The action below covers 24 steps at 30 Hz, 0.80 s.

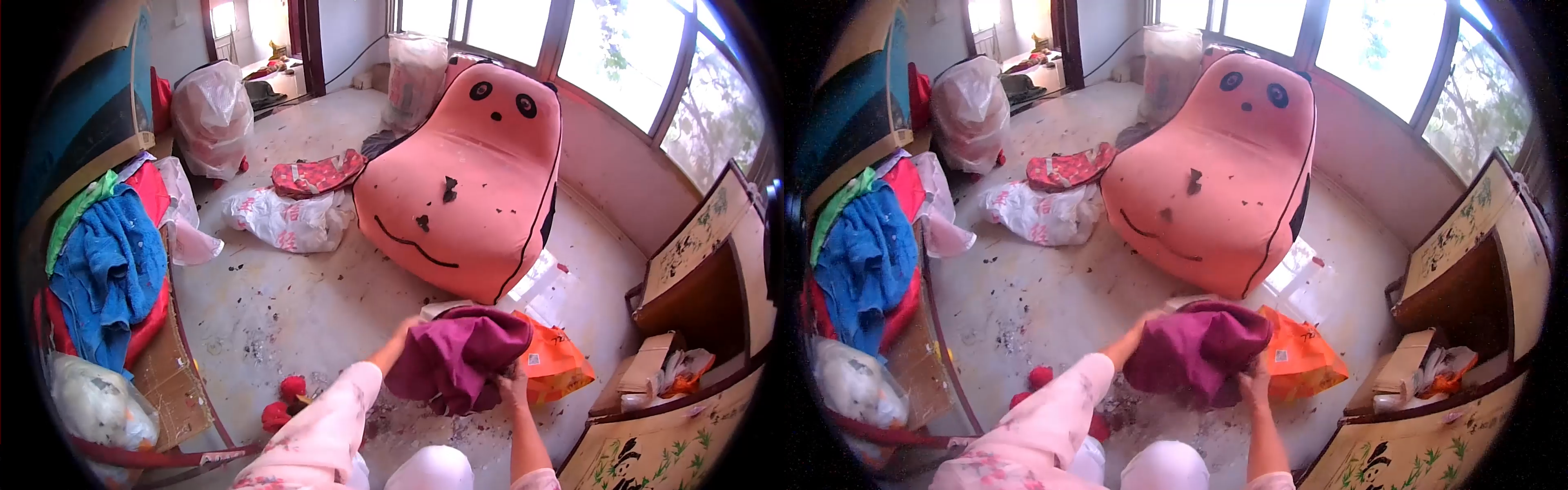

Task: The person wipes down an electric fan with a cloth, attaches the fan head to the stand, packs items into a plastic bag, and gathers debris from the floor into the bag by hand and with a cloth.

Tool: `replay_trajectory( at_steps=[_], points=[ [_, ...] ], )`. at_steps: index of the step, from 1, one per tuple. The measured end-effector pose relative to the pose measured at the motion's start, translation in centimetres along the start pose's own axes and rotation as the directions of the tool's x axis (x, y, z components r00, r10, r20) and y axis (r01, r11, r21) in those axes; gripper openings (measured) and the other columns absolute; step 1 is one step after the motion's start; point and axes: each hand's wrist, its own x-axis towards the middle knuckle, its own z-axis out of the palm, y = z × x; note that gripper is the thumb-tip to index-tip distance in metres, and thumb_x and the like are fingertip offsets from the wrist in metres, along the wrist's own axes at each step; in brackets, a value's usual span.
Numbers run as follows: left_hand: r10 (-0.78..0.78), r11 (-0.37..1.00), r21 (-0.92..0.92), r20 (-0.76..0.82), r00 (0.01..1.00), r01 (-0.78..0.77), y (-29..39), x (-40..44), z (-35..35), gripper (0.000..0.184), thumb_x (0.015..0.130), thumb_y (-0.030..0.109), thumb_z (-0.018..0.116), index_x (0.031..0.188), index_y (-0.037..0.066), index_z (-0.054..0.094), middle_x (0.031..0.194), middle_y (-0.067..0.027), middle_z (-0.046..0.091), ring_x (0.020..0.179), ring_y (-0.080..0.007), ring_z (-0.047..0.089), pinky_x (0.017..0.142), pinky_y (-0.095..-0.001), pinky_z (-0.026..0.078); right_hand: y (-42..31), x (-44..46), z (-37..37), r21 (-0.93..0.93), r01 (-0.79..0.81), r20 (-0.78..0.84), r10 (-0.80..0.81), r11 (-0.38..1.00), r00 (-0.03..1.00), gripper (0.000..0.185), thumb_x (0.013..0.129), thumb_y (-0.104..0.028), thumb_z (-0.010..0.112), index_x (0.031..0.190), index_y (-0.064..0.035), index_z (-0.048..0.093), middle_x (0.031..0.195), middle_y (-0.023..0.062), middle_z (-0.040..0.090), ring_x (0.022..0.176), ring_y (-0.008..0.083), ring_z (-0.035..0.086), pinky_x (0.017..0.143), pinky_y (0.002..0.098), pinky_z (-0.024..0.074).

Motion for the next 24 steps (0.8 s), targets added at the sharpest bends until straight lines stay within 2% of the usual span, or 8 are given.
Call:
replay_trajectory(
  at_steps=[7,8,10,13,16,18,20,24],
  points=[
    [0.289,0.850,0.431,0.100,0.952,-0.303,8.1,-9.3,14.1,0.046,0.079,0.032,0.069,0.107,-0.004,0.066,0.104,-0.0211,0.068,0.103,-0.0291,0.062,0.095,-0.0391,0.044,-4.4,0.5,0.9,0.060,-0.083,-0.224,0.094,0.995,0.970,0.069,0.075,0.005,0.064,0.139,-0.0034,0.040,0.129,0.0099,0.055,0.114,0.0217,0.055,0.100,0.0334,0.0420],
    [0.011,0.753,0.658,0.037,0.999,-0.032,10.5,-9.7,14.0,0.044,0.080,0.034,0.067,0.106,-0.002,0.065,0.104,-0.0203,0.067,0.106,-0.0299,0.060,0.094,-0.0407,0.043,-5.5,0.2,2.0,0.079,-0.123,-0.263,0.140,0.989,0.955,0.068,0.075,0.003,0.066,0.138,-0.0031,0.041,0.128,0.0097,0.056,0.113,0.0217,0.056,0.099,0.0330,0.0423],
    [0.220,0.972,0.129,-0.233,0.947,-0.194,6.0,-9.4,12.1,0.033,0.086,0.036,0.057,0.091,0.004,0.065,0.094,-0.0182,0.067,0.091,-0.0343,0.062,0.081,-0.0417,0.047,-1.5,0.5,2.0,-0.013,-0.022,-0.171,0.020,1.000,0.985,0.068,0.075,0.000,0.068,0.137,-0.0021,0.040,0.129,0.0095,0.055,0.112,0.0215,0.055,0.097,0.0325,0.0430],
    [0.245,0.959,0.213,-0.304,0.921,-0.185,2.8,-9.1,9.9,0.033,0.086,0.036,0.057,0.093,0.005,0.066,0.096,-0.0177,0.067,0.092,-0.0318,0.062,0.081,-0.0405,0.047,-6.1,0.1,4.1,-0.407,0.025,-0.180,-0.107,0.913,0.978,0.066,0.078,-0.001,0.063,0.138,-0.0022,0.036,0.136,0.0102,0.046,0.122,0.0218,0.047,0.102,0.0343,0.0378],
    [0.335,0.889,0.413,-0.291,0.896,-0.198,-0.5,-8.7,9.5,0.032,0.086,0.035,0.056,0.095,0.006,0.066,0.098,-0.0172,0.067,0.093,-0.0294,0.061,0.082,-0.0394,0.047,-13.8,-1.1,6.7,0.235,-0.073,0.074,0.057,0.969,0.996,0.076,0.080,-0.016,0.068,0.143,-0.0014,0.028,0.141,0.0128,0.040,0.129,0.0258,0.040,0.108,0.0363,0.0311],
    [0.438,0.786,0.568,-0.234,0.868,-0.244,-2.2,-8.5,9.9,0.032,0.086,0.035,0.055,0.096,0.007,0.066,0.099,-0.0168,0.066,0.094,-0.0277,0.061,0.083,-0.0386,0.047,-14.1,-2.0,9.5,-0.296,0.108,0.298,-0.016,0.949,0.954,0.102,0.071,-0.032,0.078,0.147,-0.0015,0.017,0.141,0.0157,0.039,0.130,0.0302,0.040,0.107,0.0385,0.0322],
    [0.541,0.662,0.677,-0.132,0.831,-0.323,-2.7,-8.2,10.3,0.032,0.086,0.035,0.055,0.097,0.008,0.067,0.100,-0.0165,0.066,0.095,-0.0261,0.061,0.084,-0.0379,0.047,-13.4,-3.1,11.8,-0.871,0.230,0.265,0.022,0.434,0.964,0.120,0.061,-0.035,0.086,0.148,0.0000,0.011,0.145,0.0212,0.033,0.132,0.0362,0.037,0.109,0.0404,0.0302],
    [0.219,0.810,0.528,0.135,0.966,-0.257,7.4,-10.5,8.4,0.030,0.083,0.030,0.059,0.102,0.008,0.067,0.107,-0.0158,0.065,0.099,-0.0220,0.059,0.085,-0.0360,0.047,-10.9,-1.8,10.6,-0.623,0.284,0.313,-0.100,0.729,0.944,0.090,0.065,-0.007,0.078,0.143,-0.0067,0.034,0.131,0.0165,0.051,0.122,0.0329,0.051,0.100,0.0395,0.0420]
  ],
)
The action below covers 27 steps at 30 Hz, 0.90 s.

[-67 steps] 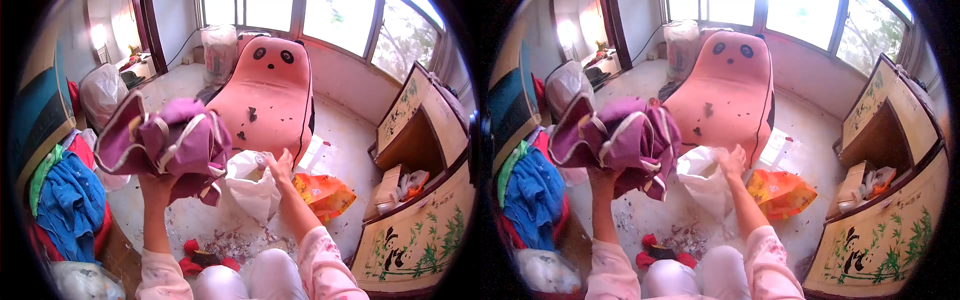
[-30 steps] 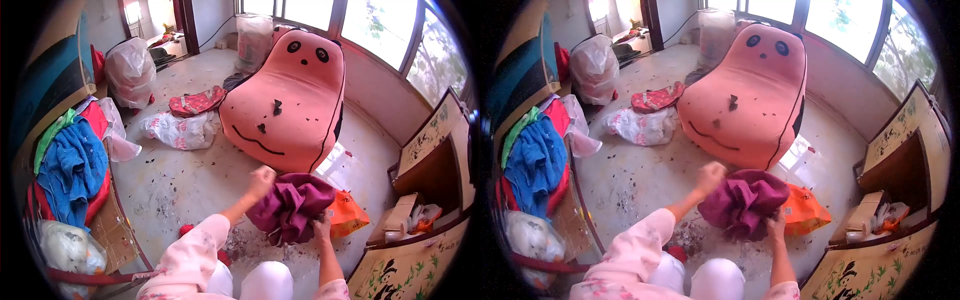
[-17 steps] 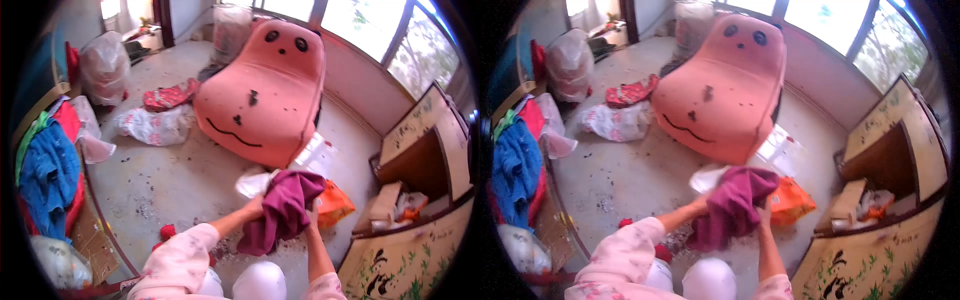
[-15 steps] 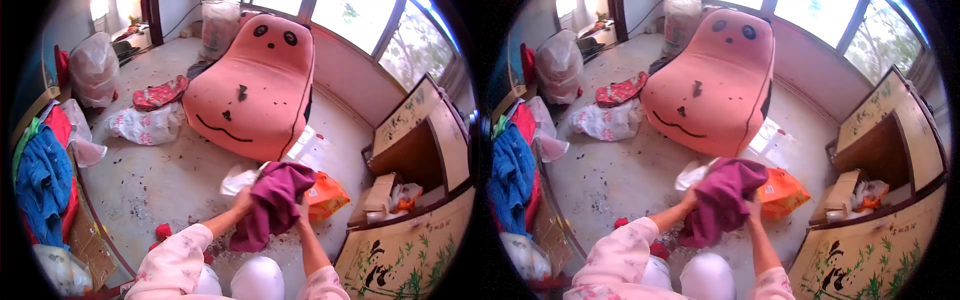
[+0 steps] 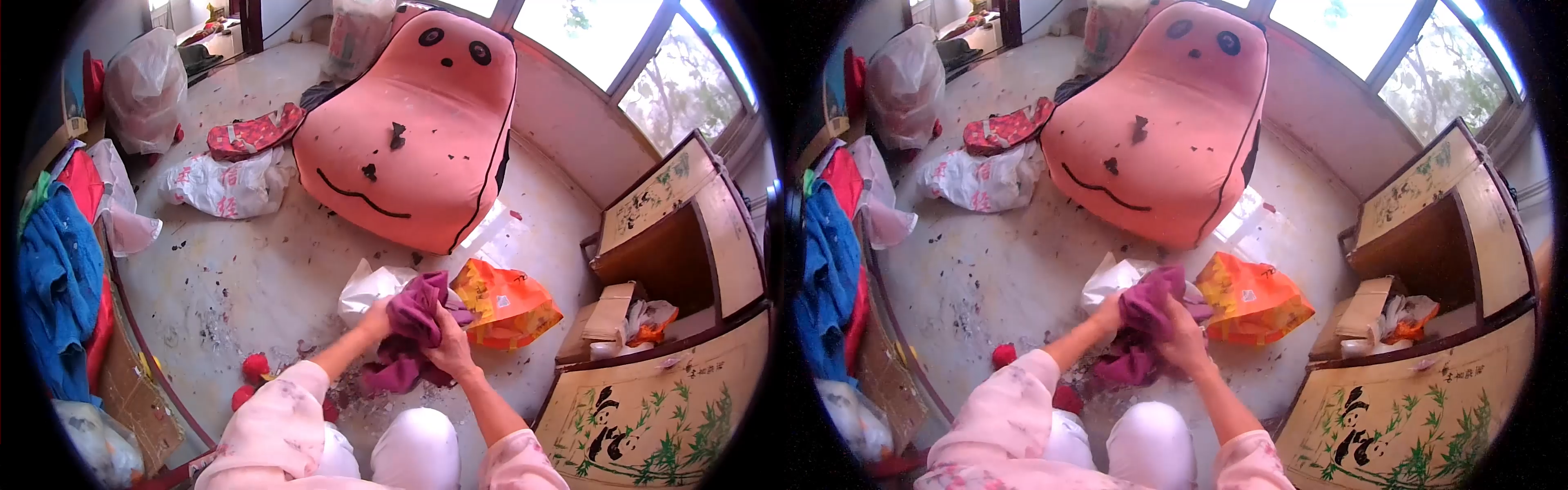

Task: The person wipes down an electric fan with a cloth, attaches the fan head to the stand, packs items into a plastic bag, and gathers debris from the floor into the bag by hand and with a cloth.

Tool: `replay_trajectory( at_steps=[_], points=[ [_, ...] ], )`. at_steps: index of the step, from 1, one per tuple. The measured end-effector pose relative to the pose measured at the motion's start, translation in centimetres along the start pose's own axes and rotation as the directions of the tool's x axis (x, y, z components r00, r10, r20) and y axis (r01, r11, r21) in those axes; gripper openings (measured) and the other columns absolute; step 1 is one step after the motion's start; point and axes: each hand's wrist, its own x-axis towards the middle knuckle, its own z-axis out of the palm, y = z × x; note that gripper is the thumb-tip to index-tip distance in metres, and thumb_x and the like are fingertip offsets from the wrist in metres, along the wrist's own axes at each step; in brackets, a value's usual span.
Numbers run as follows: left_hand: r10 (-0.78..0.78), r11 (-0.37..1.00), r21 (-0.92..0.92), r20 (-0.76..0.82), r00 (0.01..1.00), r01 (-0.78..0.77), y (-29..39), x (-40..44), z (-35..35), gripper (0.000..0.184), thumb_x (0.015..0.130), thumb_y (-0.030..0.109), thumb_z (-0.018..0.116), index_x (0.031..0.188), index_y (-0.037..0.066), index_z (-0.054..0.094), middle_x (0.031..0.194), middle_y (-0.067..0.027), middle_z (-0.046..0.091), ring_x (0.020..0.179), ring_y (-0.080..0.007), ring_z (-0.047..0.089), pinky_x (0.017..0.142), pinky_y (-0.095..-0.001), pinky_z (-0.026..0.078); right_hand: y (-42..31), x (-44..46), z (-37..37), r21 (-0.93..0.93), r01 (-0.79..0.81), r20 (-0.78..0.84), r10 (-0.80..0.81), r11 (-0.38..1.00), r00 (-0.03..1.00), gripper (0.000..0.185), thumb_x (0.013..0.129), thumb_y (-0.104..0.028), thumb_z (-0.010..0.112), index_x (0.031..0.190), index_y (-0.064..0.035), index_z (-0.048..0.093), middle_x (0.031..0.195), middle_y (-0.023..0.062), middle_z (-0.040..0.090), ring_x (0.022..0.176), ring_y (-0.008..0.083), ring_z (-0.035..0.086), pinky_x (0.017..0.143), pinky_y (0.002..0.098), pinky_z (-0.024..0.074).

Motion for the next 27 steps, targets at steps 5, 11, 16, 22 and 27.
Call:
replay_trajectory(
  at_steps=[5,11,16,22,27],
  points=[
    [-0.464,0.683,-0.545,0.189,0.865,0.486,0.4,-2.5,-7.2,0.039,0.081,0.007,0.054,0.120,0.005,0.055,0.112,-0.0096,0.064,0.095,-0.0267,0.063,0.085,-0.0403,0.050,1.4,-2.4,0.8,-0.186,0.177,0.013,-0.178,0.967,0.984,0.061,0.068,-0.001,0.067,0.127,-0.0066,0.053,0.117,0.0150,0.060,0.093,0.0332,0.061,0.081,0.0404,0.0491],
    [0.003,0.739,0.653,-0.248,0.969,0.164,1.7,-3.6,-4.7,0.026,0.083,0.008,0.056,0.109,0.011,0.055,0.096,-0.0201,0.058,0.084,-0.0427,0.063,0.072,-0.0482,0.052,-1.4,-1.2,3.0,-0.347,0.307,0.330,-0.191,0.886,0.925,0.075,0.068,-0.008,0.066,0.138,-0.0098,0.041,0.109,0.0091,0.063,0.091,0.0286,0.059,0.076,0.0389,0.0447],
    [0.267,0.827,0.560,-0.327,0.907,-0.042,3.5,-3.2,-4.9,0.008,0.086,0.009,0.054,0.095,0.008,0.054,0.089,-0.0164,0.058,0.076,-0.0403,0.062,0.065,-0.0484,0.049,-1.3,0.0,5.1,-0.429,0.317,0.428,-0.118,0.846,0.896,0.070,0.072,-0.008,0.064,0.138,-0.0070,0.040,0.106,0.0106,0.062,0.093,0.0293,0.059,0.076,0.0404,0.0458],
    [0.520,0.738,0.531,-0.051,0.853,-0.418,5.4,-6.1,-4.0,0.005,0.086,0.005,0.053,0.090,0.006,0.055,0.077,-0.0148,0.055,0.073,-0.0365,0.059,0.062,-0.0441,0.048,0.7,5.5,7.3,-0.463,-0.006,0.495,0.264,0.887,0.828,0.034,0.070,-0.016,0.066,0.102,-0.0057,0.063,0.102,0.0192,0.063,0.098,0.0378,0.059,0.082,0.0466,0.0484],
    [0.424,0.776,0.542,-0.071,0.903,-0.321,6.8,-9.0,-4.8,0.039,0.079,0.020,0.069,0.108,0.003,0.051,0.090,-0.0182,0.057,0.083,-0.0363,0.059,0.074,-0.0450,0.049,6.8,11.0,10.7,-0.365,-0.090,0.314,0.213,0.927,0.925,0.028,0.078,-0.024,0.066,0.099,-0.0063,0.066,0.096,0.0173,0.067,0.089,0.0306,0.064,0.078,0.0427,0.0490]
  ],
)
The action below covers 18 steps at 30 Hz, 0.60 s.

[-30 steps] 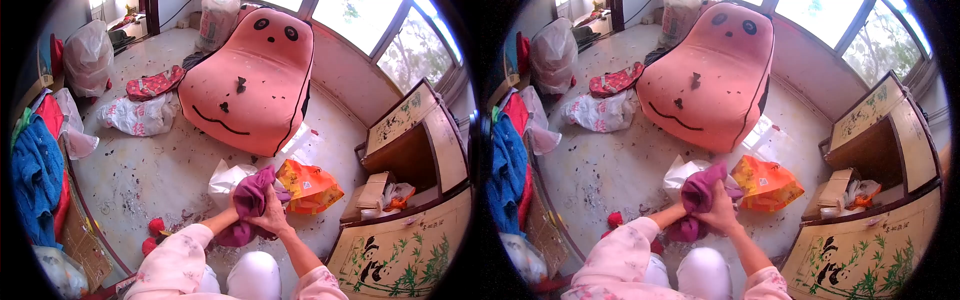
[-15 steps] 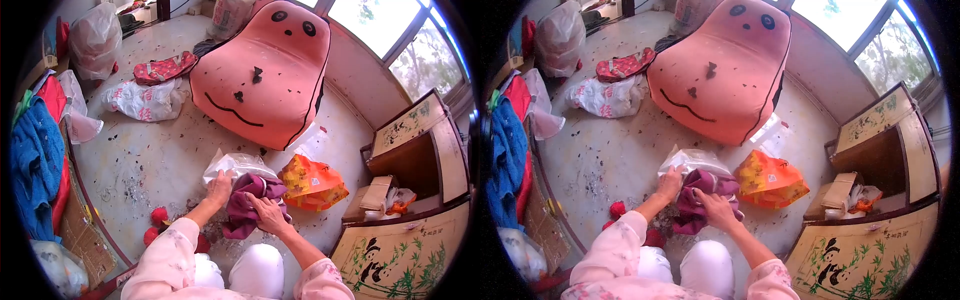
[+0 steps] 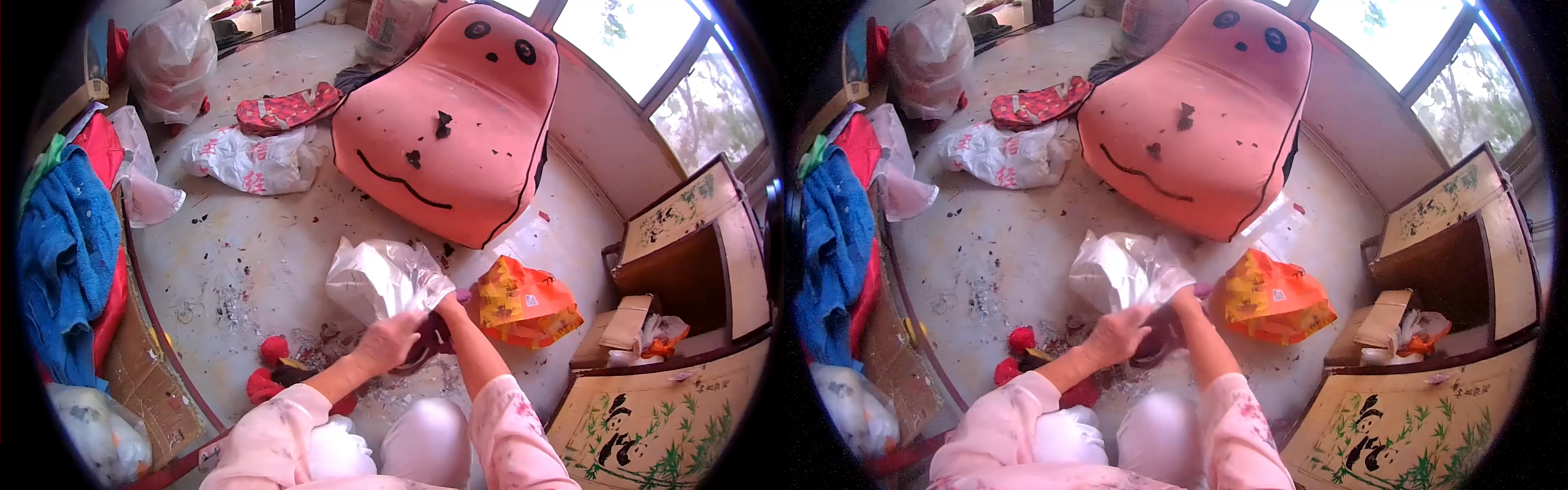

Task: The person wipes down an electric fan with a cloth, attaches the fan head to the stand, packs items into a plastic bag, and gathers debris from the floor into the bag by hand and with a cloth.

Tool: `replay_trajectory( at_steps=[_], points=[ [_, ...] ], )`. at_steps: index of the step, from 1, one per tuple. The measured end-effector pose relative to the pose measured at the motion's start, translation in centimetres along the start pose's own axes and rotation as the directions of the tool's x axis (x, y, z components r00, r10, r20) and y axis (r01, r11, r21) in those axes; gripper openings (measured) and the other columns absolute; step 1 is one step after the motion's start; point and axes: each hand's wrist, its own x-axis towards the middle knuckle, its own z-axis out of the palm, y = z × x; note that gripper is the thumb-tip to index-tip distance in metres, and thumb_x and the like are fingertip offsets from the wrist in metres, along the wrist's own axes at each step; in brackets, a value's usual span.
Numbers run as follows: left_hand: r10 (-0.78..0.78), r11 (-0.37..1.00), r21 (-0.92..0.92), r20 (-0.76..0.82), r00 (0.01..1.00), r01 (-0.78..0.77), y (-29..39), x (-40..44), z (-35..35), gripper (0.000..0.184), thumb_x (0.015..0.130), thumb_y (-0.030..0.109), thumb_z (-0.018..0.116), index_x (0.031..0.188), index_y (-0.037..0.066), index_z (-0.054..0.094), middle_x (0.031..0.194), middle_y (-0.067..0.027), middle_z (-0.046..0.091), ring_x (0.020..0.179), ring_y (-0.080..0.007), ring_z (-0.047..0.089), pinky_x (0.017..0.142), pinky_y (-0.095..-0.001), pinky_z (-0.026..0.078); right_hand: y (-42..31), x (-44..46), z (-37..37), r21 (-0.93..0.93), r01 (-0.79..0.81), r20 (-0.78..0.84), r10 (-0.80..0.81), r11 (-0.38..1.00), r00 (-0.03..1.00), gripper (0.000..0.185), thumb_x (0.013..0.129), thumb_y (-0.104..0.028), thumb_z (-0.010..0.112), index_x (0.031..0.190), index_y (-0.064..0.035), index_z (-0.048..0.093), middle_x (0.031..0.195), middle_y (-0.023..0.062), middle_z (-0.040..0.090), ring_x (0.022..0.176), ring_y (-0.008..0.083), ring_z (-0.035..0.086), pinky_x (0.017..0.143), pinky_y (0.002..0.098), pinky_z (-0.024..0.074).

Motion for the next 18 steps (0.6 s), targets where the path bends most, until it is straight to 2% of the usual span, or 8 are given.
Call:
replay_trajectory(
  at_steps=[2,5,8,11,13,15,16,18],
  points=[
    [-0.182,0.978,0.107,0.004,0.983,0.181,-1.8,-1.5,-1.1,0.076,0.066,0.036,0.081,0.122,0.002,0.043,0.101,-0.0196,0.055,0.095,-0.0372,0.056,0.085,-0.0465,0.045,-1.3,1.6,-0.4,-0.012,0.048,0.052,-0.047,0.999,0.998,0.026,0.079,-0.023,0.066,0.100,-0.0068,0.067,0.096,0.0167,0.068,0.087,0.0287,0.064,0.078,0.0412,0.0494],
    [-0.121,0.903,0.425,0.122,0.985,0.059,-4.3,-3.1,-1.2,0.055,0.063,0.026,0.080,0.105,0.004,0.050,0.097,-0.0156,0.057,0.090,-0.0349,0.056,0.078,-0.0439,0.046,-1.8,1.3,0.4,0.296,0.079,0.180,-0.137,0.952,0.974,0.028,0.080,-0.022,0.067,0.103,-0.0057,0.068,0.100,0.0149,0.068,0.091,0.0262,0.063,0.082,0.0385,0.0488],
    [-0.109,0.900,0.418,-0.061,0.992,0.124,-8.1,-3.3,0.5,0.037,0.069,0.021,0.075,0.091,0.008,0.050,0.086,-0.0137,0.059,0.080,-0.0326,0.060,0.067,-0.0456,0.046,-3.1,-0.9,-2.4,0.688,-0.026,0.200,-0.156,0.725,0.967,0.041,0.081,-0.018,0.069,0.119,-0.0033,0.061,0.114,0.0106,0.063,0.105,0.0224,0.058,0.093,0.0350,0.0447],
    [-0.320,0.890,0.234,-0.292,0.901,0.392,-5.7,0.2,-1.8,0.028,0.072,0.017,0.070,0.089,0.008,0.050,0.071,-0.0132,0.057,0.071,-0.0342,0.060,0.062,-0.0473,0.046,-6.6,-7.4,-8.3,0.879,-0.103,0.183,-0.130,0.465,0.975,0.068,0.079,-0.025,0.075,0.135,-0.0035,0.045,0.122,0.0104,0.056,0.114,0.0216,0.051,0.101,0.0348,0.0386],
    [-0.500,0.841,0.044,-0.315,0.806,0.539,-4.9,2.0,-1.5,0.027,0.073,0.019,0.069,0.091,0.007,0.052,0.073,-0.0183,0.060,0.073,-0.0402,0.061,0.064,-0.0501,0.047,-5.7,-10.2,-8.3,0.791,0.030,0.088,-0.162,0.611,0.983,0.095,0.070,-0.032,0.082,0.143,-0.0011,0.029,0.130,0.0129,0.049,0.121,0.0224,0.045,0.105,0.0356,0.0344],
    [-0.627,0.771,-0.114,-0.313,0.714,0.627,-3.7,4.8,-0.6,0.028,0.073,0.021,0.068,0.091,0.006,0.054,0.079,-0.0208,0.063,0.077,-0.0426,0.062,0.066,-0.0505,0.048,-5.8,-11.1,-7.0,0.493,0.362,-0.167,-0.323,0.791,0.932,0.114,0.067,-0.042,0.084,0.148,-0.0011,0.015,0.145,0.0191,0.033,0.133,0.0303,0.037,0.110,0.0387,0.0294],
    [-0.719,0.694,-0.208,-0.250,0.648,0.690,-2.3,6.5,-0.6,0.030,0.074,0.025,0.066,0.092,0.004,0.055,0.086,-0.0243,0.065,0.083,-0.0455,0.061,0.072,-0.0510,0.049,-7.5,-11.6,-7.0,0.272,0.326,-0.203,-0.277,0.905,0.939,0.113,0.067,-0.039,0.084,0.148,-0.0001,0.014,0.146,0.0222,0.030,0.134,0.0348,0.035,0.110,0.0407,0.0304],
    [-0.656,0.748,-0.211,-0.097,0.748,0.629,0.9,8.2,-0.8,0.034,0.076,0.026,0.064,0.100,0.004,0.053,0.091,-0.0250,0.064,0.084,-0.0451,0.062,0.074,-0.0515,0.049,-9.1,-11.8,-6.9,0.000,0.273,-0.352,-0.256,0.962,0.900,0.107,0.067,-0.026,0.081,0.147,0.0010,0.016,0.145,0.0296,0.028,0.131,0.0456,0.035,0.105,0.0453,0.0377]
  ],
)
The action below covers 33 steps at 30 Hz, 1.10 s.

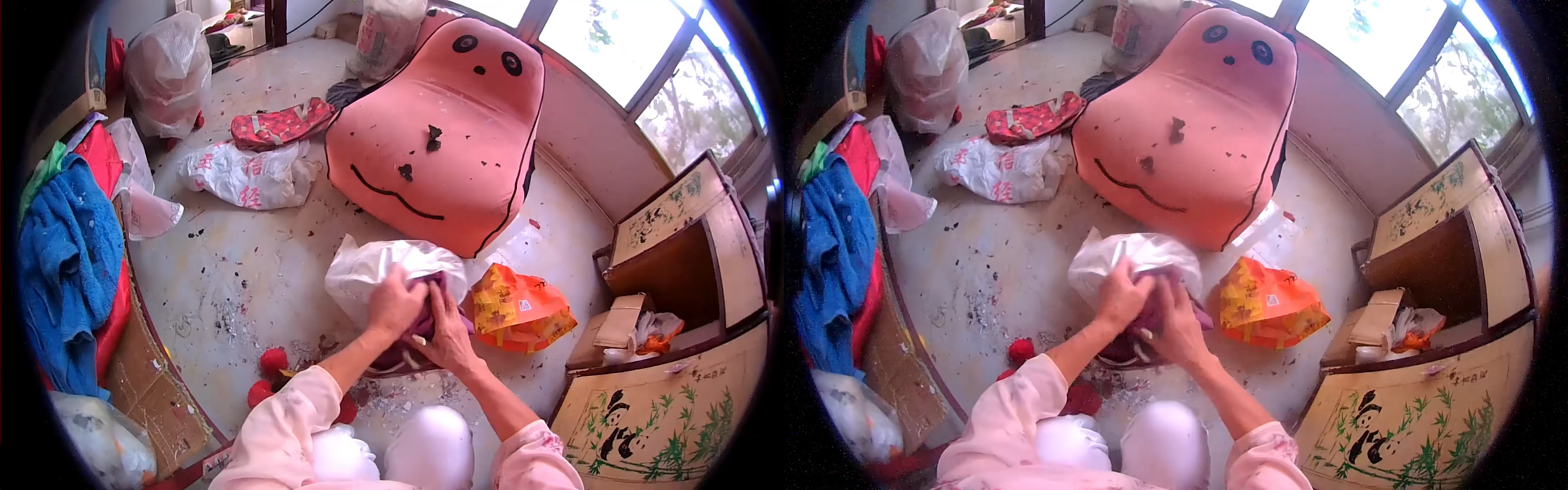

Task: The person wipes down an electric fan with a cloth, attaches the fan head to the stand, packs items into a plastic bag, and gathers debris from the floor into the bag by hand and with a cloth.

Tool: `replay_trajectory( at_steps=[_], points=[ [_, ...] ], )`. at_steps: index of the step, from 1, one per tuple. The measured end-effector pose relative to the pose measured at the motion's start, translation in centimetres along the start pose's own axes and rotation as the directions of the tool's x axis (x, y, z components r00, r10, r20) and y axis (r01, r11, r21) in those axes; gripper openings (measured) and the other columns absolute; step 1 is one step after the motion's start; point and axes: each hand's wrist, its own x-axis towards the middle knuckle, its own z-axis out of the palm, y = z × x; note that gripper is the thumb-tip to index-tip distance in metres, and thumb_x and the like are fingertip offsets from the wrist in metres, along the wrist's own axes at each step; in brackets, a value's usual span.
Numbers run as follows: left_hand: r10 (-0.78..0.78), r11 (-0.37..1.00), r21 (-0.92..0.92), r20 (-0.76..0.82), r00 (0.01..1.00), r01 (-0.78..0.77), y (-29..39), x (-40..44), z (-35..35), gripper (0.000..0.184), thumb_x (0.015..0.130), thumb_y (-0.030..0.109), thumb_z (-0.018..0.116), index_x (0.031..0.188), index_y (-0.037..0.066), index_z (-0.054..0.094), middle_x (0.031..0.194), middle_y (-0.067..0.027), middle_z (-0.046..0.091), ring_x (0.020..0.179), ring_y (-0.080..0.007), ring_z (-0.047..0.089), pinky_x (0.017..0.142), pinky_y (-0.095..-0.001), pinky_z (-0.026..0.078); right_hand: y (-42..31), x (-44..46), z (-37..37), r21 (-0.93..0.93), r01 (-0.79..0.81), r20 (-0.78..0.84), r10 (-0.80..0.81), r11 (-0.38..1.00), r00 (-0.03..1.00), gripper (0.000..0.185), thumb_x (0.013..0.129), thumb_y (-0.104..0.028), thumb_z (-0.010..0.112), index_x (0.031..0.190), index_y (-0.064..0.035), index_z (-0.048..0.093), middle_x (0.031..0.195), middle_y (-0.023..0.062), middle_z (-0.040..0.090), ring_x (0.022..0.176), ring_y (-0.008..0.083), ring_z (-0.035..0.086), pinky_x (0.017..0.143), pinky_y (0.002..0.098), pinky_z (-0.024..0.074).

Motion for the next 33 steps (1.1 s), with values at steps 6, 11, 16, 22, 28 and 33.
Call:
replay_trajectory(
  at_steps=[6,11,16,22,28,33],
  points=[
    [0.477,0.850,0.099,0.274,0.835,-0.518,0.4,-3.5,-1.5,0.022,0.087,0.025,0.058,0.096,0.005,0.053,0.084,-0.0228,0.060,0.079,-0.0447,0.059,0.064,-0.0518,0.047,3.6,1.8,1.3,-0.071,0.004,-0.021,-0.006,0.997,1.000,0.040,0.080,-0.017,0.063,0.114,0.0006,0.054,0.105,0.0188,0.057,0.096,0.0357,0.058,0.084,0.0431,0.0491],
    [0.519,0.801,0.039,0.453,0.725,-0.597,-0.4,-8.8,-0.5,0.024,0.087,0.017,0.052,0.107,0.004,0.054,0.084,-0.0215,0.059,0.077,-0.0445,0.059,0.066,-0.0515,0.048,4.2,5.5,7.5,0.245,-0.063,0.328,-0.021,0.968,0.944,0.044,0.085,-0.020,0.061,0.122,-0.0009,0.051,0.120,0.0174,0.052,0.108,0.0304,0.053,0.092,0.0395,0.0440],
    [0.163,0.986,0.026,0.021,0.986,-0.164,-2.9,-3.5,-3.2,0.029,0.089,0.025,0.054,0.109,0.004,0.051,0.084,-0.0285,0.061,0.080,-0.0494,0.059,0.068,-0.0553,0.046,3.4,7.8,6.0,0.452,-0.341,0.562,0.034,0.824,0.826,0.047,0.089,-0.024,0.059,0.130,-0.0024,0.049,0.135,0.0160,0.047,0.120,0.0251,0.048,0.101,0.0359,0.0389],
    [0.150,0.963,-0.198,-0.168,0.974,-0.182,-2.0,1.9,-4.9,0.028,0.092,0.025,0.054,0.098,-0.001,0.046,0.083,-0.0260,0.060,0.081,-0.0453,0.057,0.071,-0.0481,0.045,5.7,-5.0,-0.3,0.488,-0.068,-0.140,0.155,0.870,0.978,0.065,0.087,-0.029,0.065,0.142,-0.0117,0.034,0.141,0.0143,0.041,0.125,0.0270,0.046,0.101,0.0410,0.0404],
    [0.145,0.962,-0.199,-0.199,0.969,-0.185,-1.7,2.9,-1.8,0.028,0.093,0.025,0.053,0.096,-0.001,0.043,0.084,-0.0252,0.058,0.082,-0.0437,0.057,0.074,-0.0480,0.044,3.0,-10.9,0.7,0.822,-0.464,0.554,0.272,-0.330,0.787,0.104,0.080,-0.051,0.070,0.152,-0.0290,-0.003,0.156,0.0064,0.013,0.138,0.0294,0.029,0.095,0.0544,0.0460],
    [0.192,0.954,-0.230,-0.026,0.981,-0.193,-1.5,0.0,0.0,0.039,0.093,0.030,0.050,0.116,-0.002,0.047,0.103,-0.0304,0.060,0.101,-0.0463,0.057,0.083,-0.0477,0.045,-1.7,-4.7,-1.2,0.765,-0.082,-0.002,0.130,0.639,0.992,0.128,0.067,-0.014,0.086,0.151,-0.0134,-0.011,0.152,0.0128,0.019,0.137,0.0251,0.028,0.113,0.0368,0.0250]
  ],
)
